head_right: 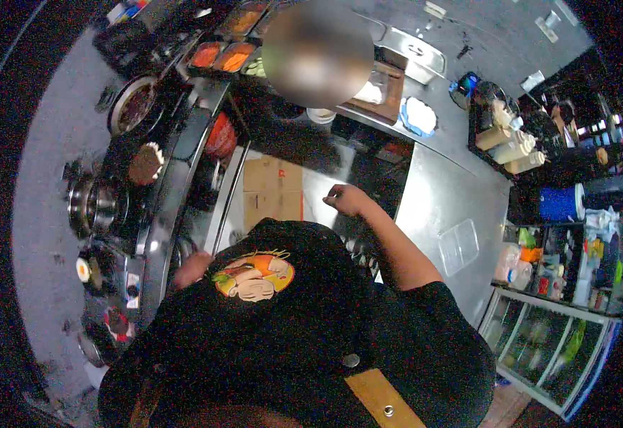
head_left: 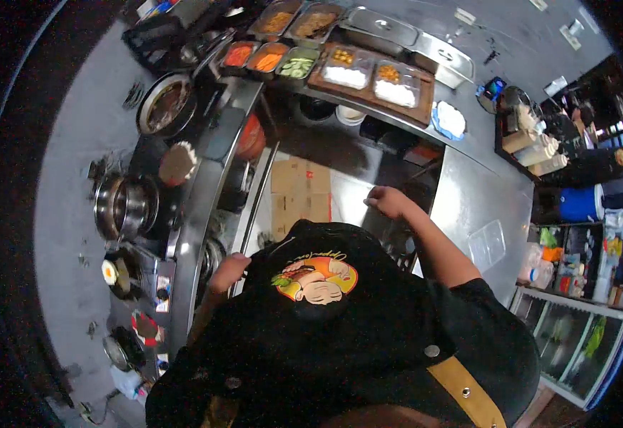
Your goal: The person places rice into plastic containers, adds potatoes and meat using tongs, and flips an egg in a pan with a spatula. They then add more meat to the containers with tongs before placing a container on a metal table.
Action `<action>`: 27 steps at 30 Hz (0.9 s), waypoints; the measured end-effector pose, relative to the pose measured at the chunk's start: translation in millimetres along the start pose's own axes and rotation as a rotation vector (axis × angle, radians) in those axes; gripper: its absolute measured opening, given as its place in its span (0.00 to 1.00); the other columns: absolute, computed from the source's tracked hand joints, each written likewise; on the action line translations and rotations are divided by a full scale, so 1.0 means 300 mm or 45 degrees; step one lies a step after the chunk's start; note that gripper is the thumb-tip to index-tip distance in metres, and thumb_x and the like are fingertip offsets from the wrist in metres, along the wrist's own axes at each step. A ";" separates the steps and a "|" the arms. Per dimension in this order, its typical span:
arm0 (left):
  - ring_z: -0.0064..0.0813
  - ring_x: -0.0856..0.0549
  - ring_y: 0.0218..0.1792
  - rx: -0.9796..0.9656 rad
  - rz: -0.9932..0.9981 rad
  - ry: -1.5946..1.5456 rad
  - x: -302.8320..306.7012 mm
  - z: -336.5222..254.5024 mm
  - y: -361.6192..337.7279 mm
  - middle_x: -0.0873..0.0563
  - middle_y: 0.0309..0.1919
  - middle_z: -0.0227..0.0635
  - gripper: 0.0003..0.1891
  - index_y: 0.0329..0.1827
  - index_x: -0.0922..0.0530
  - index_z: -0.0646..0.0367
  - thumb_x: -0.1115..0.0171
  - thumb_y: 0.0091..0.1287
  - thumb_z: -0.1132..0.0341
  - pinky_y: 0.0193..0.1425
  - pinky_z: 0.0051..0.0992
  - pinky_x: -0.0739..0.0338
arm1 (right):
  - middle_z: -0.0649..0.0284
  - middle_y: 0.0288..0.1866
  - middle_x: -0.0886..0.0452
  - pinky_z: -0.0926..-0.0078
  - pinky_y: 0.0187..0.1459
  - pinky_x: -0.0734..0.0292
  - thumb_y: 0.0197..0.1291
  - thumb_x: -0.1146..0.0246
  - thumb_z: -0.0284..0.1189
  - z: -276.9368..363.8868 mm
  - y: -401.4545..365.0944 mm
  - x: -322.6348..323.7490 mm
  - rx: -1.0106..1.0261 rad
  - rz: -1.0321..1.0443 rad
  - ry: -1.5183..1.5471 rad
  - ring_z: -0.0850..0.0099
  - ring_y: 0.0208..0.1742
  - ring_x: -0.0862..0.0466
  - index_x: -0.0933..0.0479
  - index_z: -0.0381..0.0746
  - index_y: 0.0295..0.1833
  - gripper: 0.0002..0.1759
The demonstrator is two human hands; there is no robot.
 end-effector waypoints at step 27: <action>0.59 0.19 0.69 -0.812 -0.243 0.280 0.493 -1.872 1.396 0.18 0.69 0.59 0.30 0.79 0.29 0.63 0.39 0.75 0.60 0.74 0.48 0.24 | 0.58 0.41 0.11 0.65 0.38 0.16 0.78 0.37 0.39 -0.371 0.096 0.049 -0.767 -0.267 0.542 0.68 0.34 0.11 0.15 0.39 0.61 0.17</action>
Point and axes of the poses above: each hand's wrist, its own y-axis towards the middle knuckle, its own x-axis out of the back of the hand, z = x × y, the point moved 4 cm from there along y, towards the middle knuckle
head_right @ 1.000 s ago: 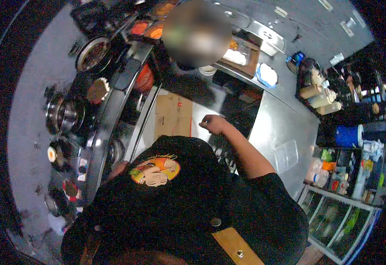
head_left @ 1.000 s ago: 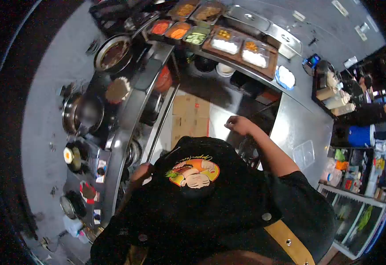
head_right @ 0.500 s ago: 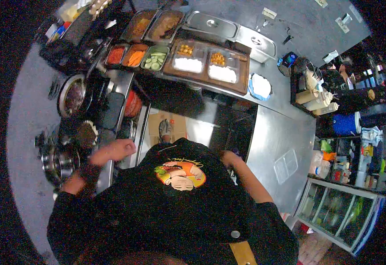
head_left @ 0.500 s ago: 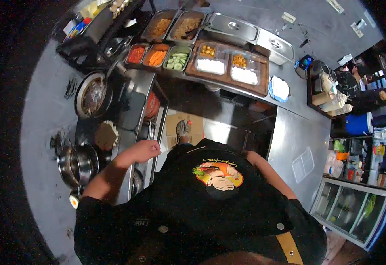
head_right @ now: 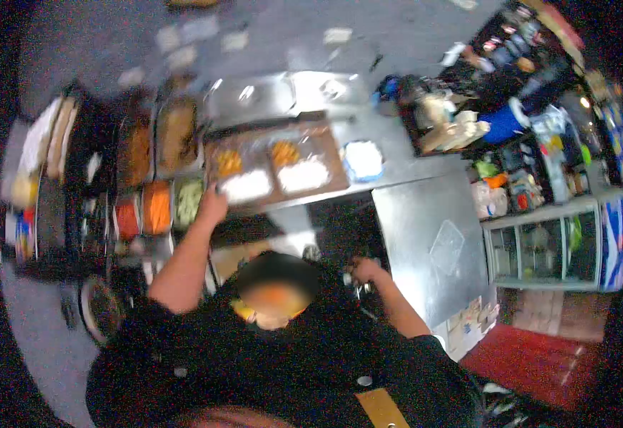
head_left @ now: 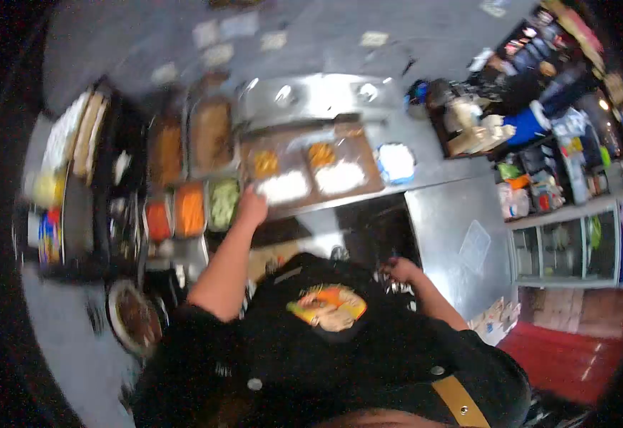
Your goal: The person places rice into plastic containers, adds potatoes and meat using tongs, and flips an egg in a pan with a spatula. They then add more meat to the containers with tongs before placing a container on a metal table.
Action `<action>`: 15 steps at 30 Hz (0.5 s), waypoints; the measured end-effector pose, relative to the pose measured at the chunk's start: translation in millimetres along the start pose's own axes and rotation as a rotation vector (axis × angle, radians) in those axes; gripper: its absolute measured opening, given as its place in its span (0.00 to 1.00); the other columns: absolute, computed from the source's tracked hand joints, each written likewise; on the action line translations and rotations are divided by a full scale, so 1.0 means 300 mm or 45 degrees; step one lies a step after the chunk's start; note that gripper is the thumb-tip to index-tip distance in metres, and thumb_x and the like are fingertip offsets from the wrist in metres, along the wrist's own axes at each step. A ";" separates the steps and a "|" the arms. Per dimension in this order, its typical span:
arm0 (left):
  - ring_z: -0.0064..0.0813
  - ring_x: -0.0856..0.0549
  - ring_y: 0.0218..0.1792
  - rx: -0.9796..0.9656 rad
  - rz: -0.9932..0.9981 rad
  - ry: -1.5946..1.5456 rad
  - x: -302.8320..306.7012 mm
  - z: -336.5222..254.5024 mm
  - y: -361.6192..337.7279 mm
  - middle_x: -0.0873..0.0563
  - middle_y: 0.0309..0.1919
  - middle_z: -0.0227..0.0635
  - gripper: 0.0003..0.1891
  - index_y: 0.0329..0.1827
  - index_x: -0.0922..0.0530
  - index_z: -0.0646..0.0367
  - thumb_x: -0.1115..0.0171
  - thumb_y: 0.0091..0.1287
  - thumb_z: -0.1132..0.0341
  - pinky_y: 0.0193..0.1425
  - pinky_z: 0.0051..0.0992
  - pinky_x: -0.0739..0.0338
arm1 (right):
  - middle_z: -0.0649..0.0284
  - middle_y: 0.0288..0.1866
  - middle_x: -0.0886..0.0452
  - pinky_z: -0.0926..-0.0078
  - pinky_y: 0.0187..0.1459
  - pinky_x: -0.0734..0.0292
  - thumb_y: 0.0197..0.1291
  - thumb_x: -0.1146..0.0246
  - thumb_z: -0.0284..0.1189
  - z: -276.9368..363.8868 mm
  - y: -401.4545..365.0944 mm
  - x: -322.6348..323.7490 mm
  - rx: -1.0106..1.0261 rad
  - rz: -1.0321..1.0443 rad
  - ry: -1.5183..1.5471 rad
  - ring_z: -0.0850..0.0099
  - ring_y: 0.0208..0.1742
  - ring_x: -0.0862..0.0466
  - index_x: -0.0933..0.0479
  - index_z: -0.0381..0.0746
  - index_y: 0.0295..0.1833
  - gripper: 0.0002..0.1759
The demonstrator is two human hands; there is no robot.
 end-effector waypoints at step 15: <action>0.53 0.11 0.47 -0.348 0.074 1.235 -0.139 0.107 0.322 0.11 0.43 0.55 0.18 0.50 0.15 0.64 0.42 0.80 0.55 0.55 0.49 0.19 | 0.50 0.51 0.09 0.53 0.54 0.17 0.72 0.36 0.55 0.028 0.369 0.631 0.385 0.193 -0.162 0.56 0.49 0.11 0.13 0.44 0.61 0.28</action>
Point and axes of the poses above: each hand's wrist, its own y-axis towards the middle knuckle, its own x-axis out of the back of the hand, z = x × y, the point moved 4 cm from there along y, towards the middle knuckle
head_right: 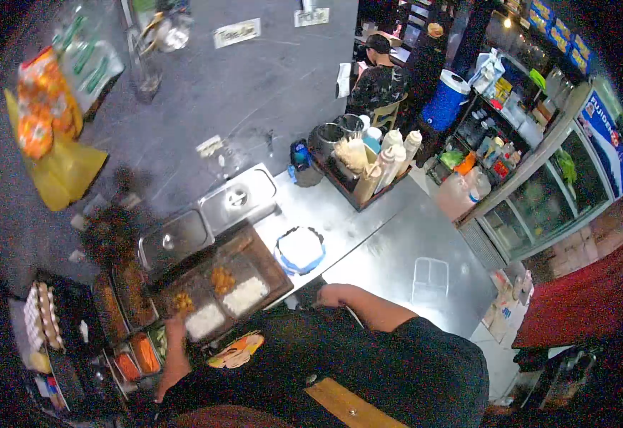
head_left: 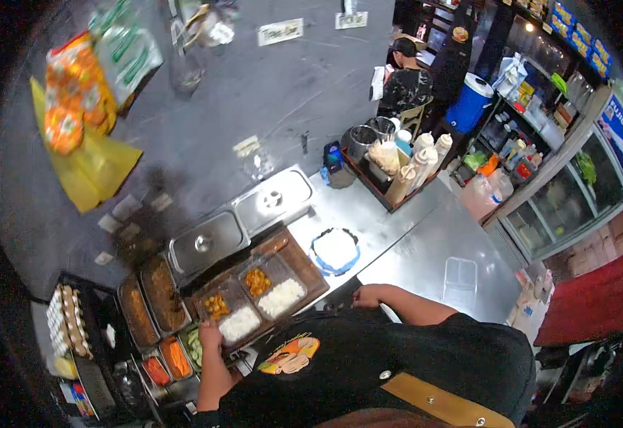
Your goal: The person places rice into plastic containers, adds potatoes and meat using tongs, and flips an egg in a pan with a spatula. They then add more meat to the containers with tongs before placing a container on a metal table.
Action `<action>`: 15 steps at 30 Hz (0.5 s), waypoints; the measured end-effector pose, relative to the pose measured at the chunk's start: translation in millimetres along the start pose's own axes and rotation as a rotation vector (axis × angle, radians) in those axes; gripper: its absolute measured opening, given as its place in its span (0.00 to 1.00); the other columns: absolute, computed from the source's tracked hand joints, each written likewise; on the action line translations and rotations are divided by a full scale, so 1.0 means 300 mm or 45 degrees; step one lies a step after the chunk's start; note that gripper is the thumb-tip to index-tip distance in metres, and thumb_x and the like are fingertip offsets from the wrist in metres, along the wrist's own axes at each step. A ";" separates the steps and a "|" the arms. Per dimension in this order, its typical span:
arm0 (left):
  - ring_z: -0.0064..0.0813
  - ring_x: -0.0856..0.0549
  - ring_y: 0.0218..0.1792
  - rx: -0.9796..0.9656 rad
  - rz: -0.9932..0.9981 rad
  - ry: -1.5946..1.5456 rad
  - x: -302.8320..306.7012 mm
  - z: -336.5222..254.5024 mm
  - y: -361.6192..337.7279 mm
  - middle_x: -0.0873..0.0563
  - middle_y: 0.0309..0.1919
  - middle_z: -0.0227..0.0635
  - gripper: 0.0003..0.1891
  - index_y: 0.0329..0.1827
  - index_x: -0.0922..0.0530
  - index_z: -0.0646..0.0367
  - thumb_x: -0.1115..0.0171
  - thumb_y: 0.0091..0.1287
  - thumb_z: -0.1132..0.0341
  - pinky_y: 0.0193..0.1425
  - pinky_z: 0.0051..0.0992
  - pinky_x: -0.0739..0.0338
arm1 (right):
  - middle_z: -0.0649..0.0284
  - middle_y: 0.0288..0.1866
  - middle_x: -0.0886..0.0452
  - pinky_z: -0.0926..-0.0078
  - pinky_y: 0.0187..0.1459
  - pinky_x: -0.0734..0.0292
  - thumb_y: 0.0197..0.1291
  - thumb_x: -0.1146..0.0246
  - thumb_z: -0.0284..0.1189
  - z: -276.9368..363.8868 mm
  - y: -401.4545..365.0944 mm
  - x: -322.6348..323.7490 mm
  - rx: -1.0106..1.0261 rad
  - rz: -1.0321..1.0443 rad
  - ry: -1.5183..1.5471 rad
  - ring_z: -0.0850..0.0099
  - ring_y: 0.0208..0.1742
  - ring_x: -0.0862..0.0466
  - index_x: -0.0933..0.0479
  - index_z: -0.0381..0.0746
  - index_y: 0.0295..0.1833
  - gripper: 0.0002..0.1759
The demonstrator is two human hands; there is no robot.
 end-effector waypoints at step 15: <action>0.43 0.10 0.43 0.829 -0.115 -2.289 0.118 0.016 -0.351 0.16 0.51 0.41 0.12 0.61 0.24 0.56 0.47 0.83 0.61 0.48 0.46 0.10 | 0.54 0.49 0.08 0.59 0.53 0.17 0.68 0.33 0.48 0.055 0.195 0.318 0.229 0.245 -0.099 0.61 0.48 0.10 0.11 0.41 0.55 0.23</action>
Point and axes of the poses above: each hand's wrist, its own y-axis towards the middle knuckle, its own x-axis out of the back of the hand, z = x × y, the point moved 4 cm from there along y, towards the middle knuckle
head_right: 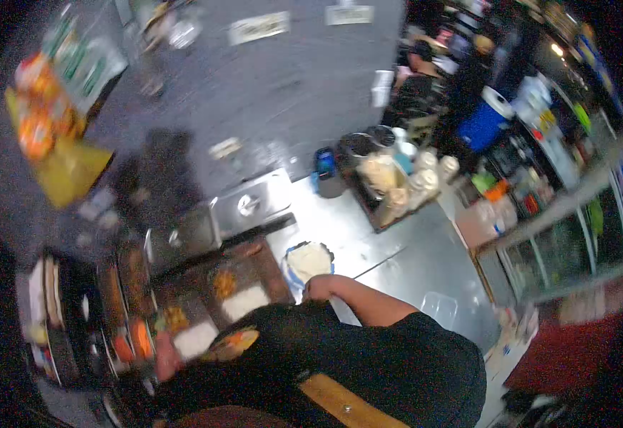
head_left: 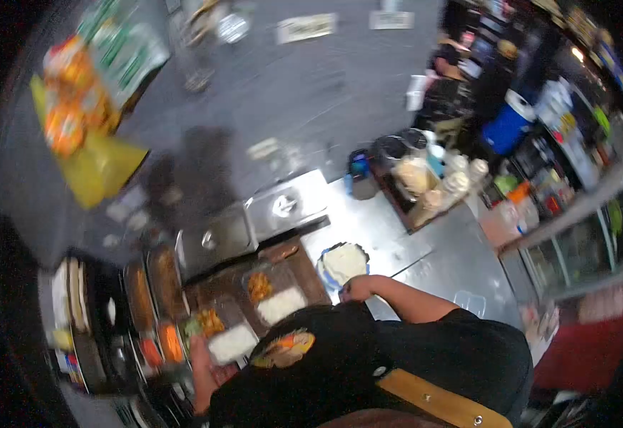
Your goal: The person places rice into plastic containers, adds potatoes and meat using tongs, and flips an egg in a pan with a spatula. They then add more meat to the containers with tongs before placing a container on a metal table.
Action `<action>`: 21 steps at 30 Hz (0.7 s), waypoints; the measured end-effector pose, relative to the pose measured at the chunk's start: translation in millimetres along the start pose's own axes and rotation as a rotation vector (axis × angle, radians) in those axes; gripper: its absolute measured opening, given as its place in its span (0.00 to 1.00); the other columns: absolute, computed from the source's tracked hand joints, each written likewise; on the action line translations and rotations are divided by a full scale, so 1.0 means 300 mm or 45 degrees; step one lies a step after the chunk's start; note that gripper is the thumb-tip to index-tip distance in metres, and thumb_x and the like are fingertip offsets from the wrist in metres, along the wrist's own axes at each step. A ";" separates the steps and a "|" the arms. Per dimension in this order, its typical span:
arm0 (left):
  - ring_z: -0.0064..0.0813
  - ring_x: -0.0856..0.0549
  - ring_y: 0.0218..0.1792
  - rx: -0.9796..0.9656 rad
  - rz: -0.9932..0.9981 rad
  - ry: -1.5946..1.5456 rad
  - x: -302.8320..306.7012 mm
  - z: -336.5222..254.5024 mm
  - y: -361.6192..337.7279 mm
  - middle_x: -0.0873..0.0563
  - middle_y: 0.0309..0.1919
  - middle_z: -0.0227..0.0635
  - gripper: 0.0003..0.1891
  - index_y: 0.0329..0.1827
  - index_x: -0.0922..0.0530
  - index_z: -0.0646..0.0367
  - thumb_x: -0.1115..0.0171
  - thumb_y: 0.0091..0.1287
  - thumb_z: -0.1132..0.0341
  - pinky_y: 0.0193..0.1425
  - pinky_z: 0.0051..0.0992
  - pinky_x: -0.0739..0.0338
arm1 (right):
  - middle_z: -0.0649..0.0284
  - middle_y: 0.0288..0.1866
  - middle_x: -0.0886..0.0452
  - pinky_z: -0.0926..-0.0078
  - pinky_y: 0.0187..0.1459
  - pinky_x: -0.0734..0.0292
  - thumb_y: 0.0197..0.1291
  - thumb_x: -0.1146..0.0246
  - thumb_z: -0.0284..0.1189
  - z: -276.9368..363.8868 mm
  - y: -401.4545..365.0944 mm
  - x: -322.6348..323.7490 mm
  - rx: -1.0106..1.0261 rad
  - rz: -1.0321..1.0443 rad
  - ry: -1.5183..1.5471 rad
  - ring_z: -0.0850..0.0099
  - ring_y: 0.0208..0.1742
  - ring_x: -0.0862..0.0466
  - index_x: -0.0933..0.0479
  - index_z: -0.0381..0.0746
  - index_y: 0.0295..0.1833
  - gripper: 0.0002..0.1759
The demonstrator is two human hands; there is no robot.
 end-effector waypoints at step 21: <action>0.57 0.18 0.68 -0.082 0.121 -0.833 0.567 0.062 -0.250 0.13 0.61 0.54 0.27 0.65 0.17 0.61 0.39 0.74 0.49 0.75 0.57 0.24 | 0.49 0.53 0.14 0.48 0.54 0.16 0.69 0.33 0.39 1.564 0.784 0.222 0.670 -0.720 -0.915 0.45 0.53 0.12 0.16 0.38 0.55 0.17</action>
Point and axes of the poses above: each hand's wrist, its own y-axis towards the middle knuckle, its own x-axis out of the back of the hand, z = x × y, the point moved 4 cm from there along y, towards the middle knuckle
